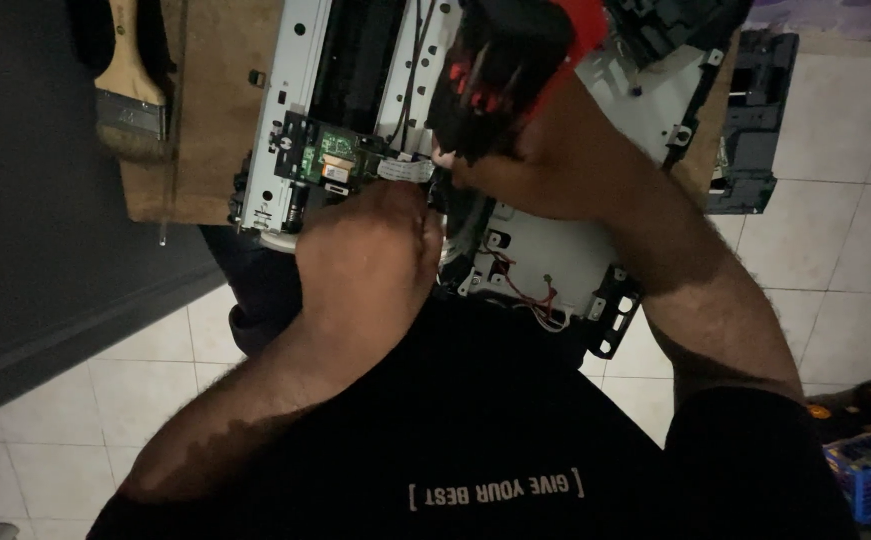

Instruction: Removing a circuit board from a printer chassis by unscrewing fasteners and disconnecting ribbon cables.

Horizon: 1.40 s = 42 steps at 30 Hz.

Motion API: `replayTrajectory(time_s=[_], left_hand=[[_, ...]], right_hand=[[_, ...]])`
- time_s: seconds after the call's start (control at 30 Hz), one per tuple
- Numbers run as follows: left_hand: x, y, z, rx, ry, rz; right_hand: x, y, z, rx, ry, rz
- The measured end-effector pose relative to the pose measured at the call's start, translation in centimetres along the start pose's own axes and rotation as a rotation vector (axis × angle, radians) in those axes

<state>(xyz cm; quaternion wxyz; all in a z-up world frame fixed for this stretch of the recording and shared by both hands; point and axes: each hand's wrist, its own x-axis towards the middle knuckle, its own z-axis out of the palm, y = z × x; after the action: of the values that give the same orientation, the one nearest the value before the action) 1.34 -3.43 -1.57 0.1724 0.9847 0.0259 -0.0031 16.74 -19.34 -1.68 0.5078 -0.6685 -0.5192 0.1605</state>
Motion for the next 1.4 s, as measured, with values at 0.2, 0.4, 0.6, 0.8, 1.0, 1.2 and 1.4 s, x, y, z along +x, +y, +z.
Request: replayTrajectory(time_s=[0.2,0.4,0.6,0.8,1.0,1.2,1.4], left_hand=[[-0.3,-0.4,0.4,-0.118,0.048,0.068],[-0.1,-0.6,0.9,-0.087,0.185,0.108],[-0.3,-0.6,1.4,-0.147,0.243,0.095],[-0.3,-0.3,0.7,-0.161,0.128,0.02],[-0.2,-0.2,0.4,-0.168,0.136,0.064],[0.3,-0.2,0.1,-0.066,0.186,0.115],[0.3,0.0,0.3,0.041,0.08,0.059]], right_hand=[[-0.5,0.8,0.1,0.022,-0.026,-0.099],[-0.4,-0.1,-0.1,0.288,-0.068,0.047],[-0.3,0.4,0.0,0.198,-0.032,-0.043],[-0.1,0.0,-0.1,0.198,-0.056,0.007],[-0.3,0.1,-0.1,0.273,-0.066,0.045],[0.5,-1.7,-0.7,0.246,-0.04,-0.037],[0.2,-0.9,-0.7,0.234,-0.076,-0.035]])
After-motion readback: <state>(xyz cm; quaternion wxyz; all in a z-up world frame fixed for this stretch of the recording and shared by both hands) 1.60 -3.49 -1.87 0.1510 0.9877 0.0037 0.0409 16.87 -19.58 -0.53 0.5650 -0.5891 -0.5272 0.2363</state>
